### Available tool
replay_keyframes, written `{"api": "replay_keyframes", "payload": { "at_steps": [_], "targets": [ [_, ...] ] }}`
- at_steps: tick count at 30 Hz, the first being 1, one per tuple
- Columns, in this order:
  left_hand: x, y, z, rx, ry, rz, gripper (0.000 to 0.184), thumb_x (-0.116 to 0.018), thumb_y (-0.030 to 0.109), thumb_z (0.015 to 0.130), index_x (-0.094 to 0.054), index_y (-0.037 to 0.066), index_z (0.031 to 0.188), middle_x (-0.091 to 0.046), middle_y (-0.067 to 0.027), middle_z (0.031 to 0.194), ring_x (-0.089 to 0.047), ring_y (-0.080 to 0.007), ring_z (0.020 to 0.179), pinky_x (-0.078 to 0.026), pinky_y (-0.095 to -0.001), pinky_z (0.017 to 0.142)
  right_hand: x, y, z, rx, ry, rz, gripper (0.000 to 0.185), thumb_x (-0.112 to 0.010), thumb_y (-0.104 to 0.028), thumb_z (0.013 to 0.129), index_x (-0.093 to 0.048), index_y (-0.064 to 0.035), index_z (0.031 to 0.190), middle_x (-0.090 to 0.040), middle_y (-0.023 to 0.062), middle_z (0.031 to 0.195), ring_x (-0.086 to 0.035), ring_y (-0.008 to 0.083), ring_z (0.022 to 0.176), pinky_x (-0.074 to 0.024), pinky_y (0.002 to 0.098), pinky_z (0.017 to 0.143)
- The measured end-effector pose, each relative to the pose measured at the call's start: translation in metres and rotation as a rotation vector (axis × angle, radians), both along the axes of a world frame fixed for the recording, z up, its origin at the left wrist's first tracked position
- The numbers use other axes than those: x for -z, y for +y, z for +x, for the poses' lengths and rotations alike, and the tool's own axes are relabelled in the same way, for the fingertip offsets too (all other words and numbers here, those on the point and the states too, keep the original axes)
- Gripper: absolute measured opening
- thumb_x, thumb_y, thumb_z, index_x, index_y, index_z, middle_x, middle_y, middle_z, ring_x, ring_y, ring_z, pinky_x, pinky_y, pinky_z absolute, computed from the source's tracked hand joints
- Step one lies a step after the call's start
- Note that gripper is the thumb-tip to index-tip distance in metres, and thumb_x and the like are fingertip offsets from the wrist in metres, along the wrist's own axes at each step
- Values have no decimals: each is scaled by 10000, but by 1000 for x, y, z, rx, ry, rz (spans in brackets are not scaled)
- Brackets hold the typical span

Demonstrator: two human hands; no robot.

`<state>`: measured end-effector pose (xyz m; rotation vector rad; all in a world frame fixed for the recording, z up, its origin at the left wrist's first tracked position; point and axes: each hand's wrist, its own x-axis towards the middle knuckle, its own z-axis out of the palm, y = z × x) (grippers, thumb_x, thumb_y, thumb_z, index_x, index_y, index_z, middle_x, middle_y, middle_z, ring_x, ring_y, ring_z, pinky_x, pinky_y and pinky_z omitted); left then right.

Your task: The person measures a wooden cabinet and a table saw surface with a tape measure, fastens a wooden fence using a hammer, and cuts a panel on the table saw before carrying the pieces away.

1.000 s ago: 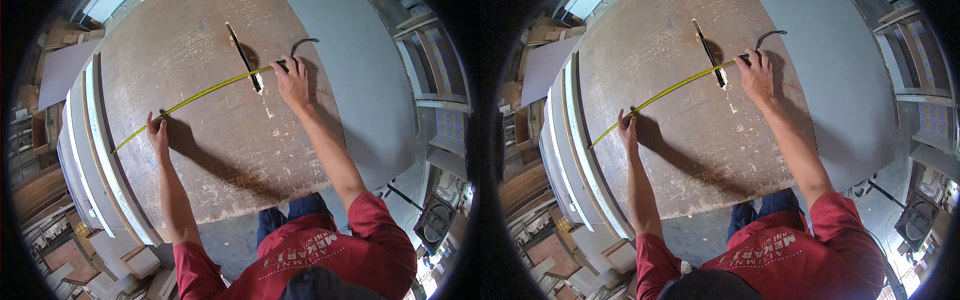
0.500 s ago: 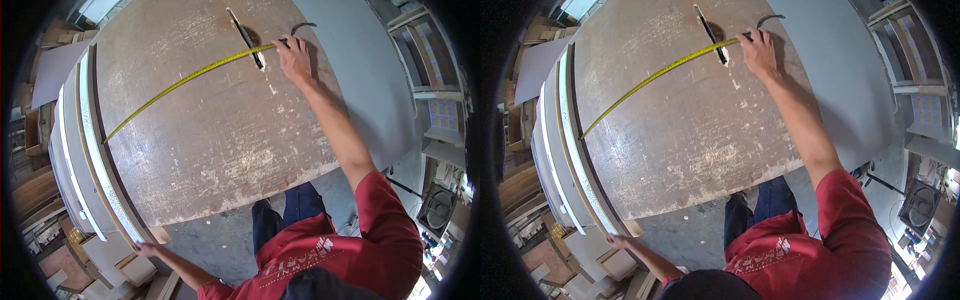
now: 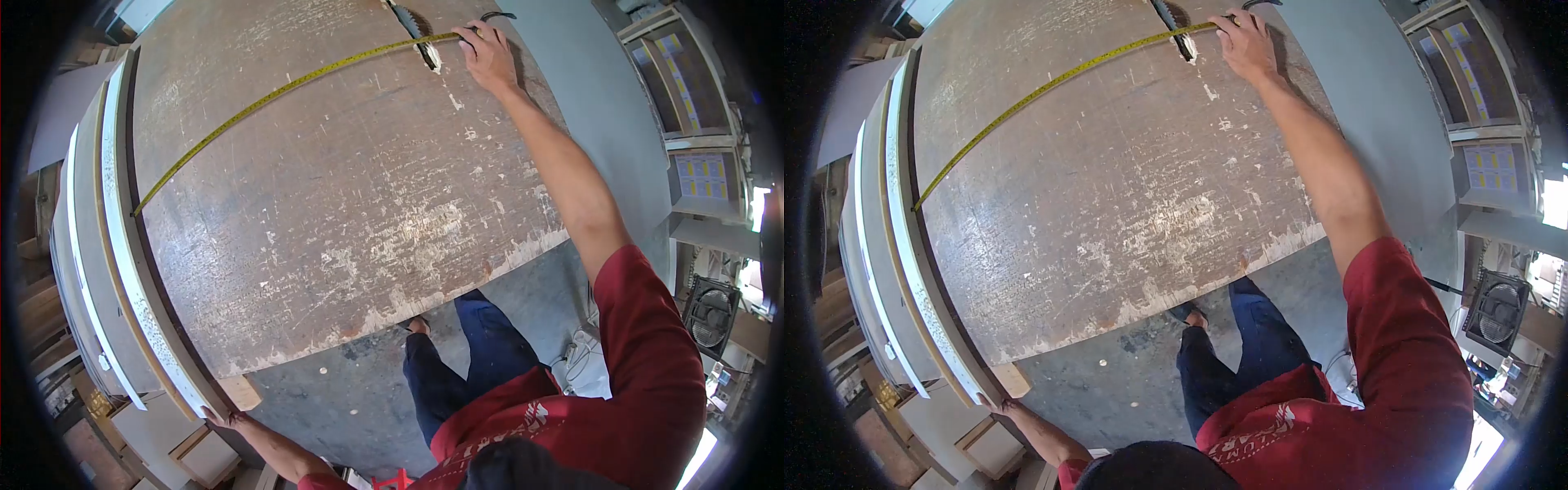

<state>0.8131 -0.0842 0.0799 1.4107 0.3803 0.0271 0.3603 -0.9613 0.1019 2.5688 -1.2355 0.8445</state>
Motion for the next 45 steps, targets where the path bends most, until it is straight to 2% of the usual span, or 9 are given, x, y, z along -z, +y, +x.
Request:
{"api": "replay_keyframes", "payload": {
  "at_steps": [21,22,23,24,26,29,35,40,45],
  "targets": [
    [5,8,2,78,-49,37,588,-542,361,952,-469,-36,1380,-573,-259,1300,-596,-400,1153,-485,-524,1000,-7,1,-7,-32,-6,-3,317,-571,-208,953,-636,-255,1260,-572,63,1287,-517,320,1192,-428,437,1030],
    [25,50,25,119,40,-231,580,-577,353,972,-489,-107,1315,-580,-254,1256,-596,-401,1106,-494,-513,972,-2,-2,-6,-20,-7,31,338,-569,-207,947,-630,-276,1272,-560,57,1300,-502,318,1206,-420,444,1046],
    [29,50,24,41,-6,-48,611,-558,367,975,-454,-108,1345,-560,-245,1289,-576,-393,1144,-462,-526,1010,0,-4,-3,-46,-16,30,331,-571,-201,946,-636,-261,1264,-569,63,1288,-519,317,1188,-424,439,1033],
    [22,36,17,-10,-26,-31,638,-555,395,965,-436,-72,1382,-554,-237,1300,-568,-392,1160,-451,-515,1028,0,-7,-3,-64,-19,26,324,-572,-196,944,-643,-245,1256,-577,68,1276,-535,316,1170,-428,435,1021],
    [18,33,16,152,-2,-219,701,-579,449,935,-397,-4,1438,-539,-214,1340,-555,-387,1196,-447,-510,1037,-3,-9,-3,-95,4,46,310,-581,-200,942,-651,-225,1242,-585,82,1264,-555,313,1146,-432,419,994],
    [5,9,14,198,-51,-249,722,-585,456,931,-381,-5,1448,-521,-209,1371,-537,-377,1229,-441,-513,1048,-8,-3,-1,-101,-8,45,310,-585,-200,944,-646,-217,1247,-580,82,1276,-559,318,1137,-434,408,978],
    [14,49,57,196,-49,-268,733,-572,454,933,-362,-7,1462,-521,-209,1372,-531,-377,1239,-410,-517,1078,-8,-3,3,-97,6,26,315,-581,-202,957,-639,-220,1266,-588,62,1275,-551,309,1147,-428,396,1004],
    [7,60,72,217,-6,-201,746,-559,500,935,-375,-5,1451,-542,-209,1346,-573,-368,1189,-451,-482,1049,-6,-5,4,-65,32,27,318,-581,-203,959,-637,-224,1272,-591,57,1274,-545,299,1165,-428,390,1020],
    [-12,59,70,315,94,-156,690,-538,550,953,-436,49,1416,-594,-134,1274,-581,-322,1148,-492,-484,958,-8,-4,6,-61,72,0,312,-584,-195,957,-647,-218,1262,-589,59,1286,-553,292,1157,-438,386,1013]
  ]
}}
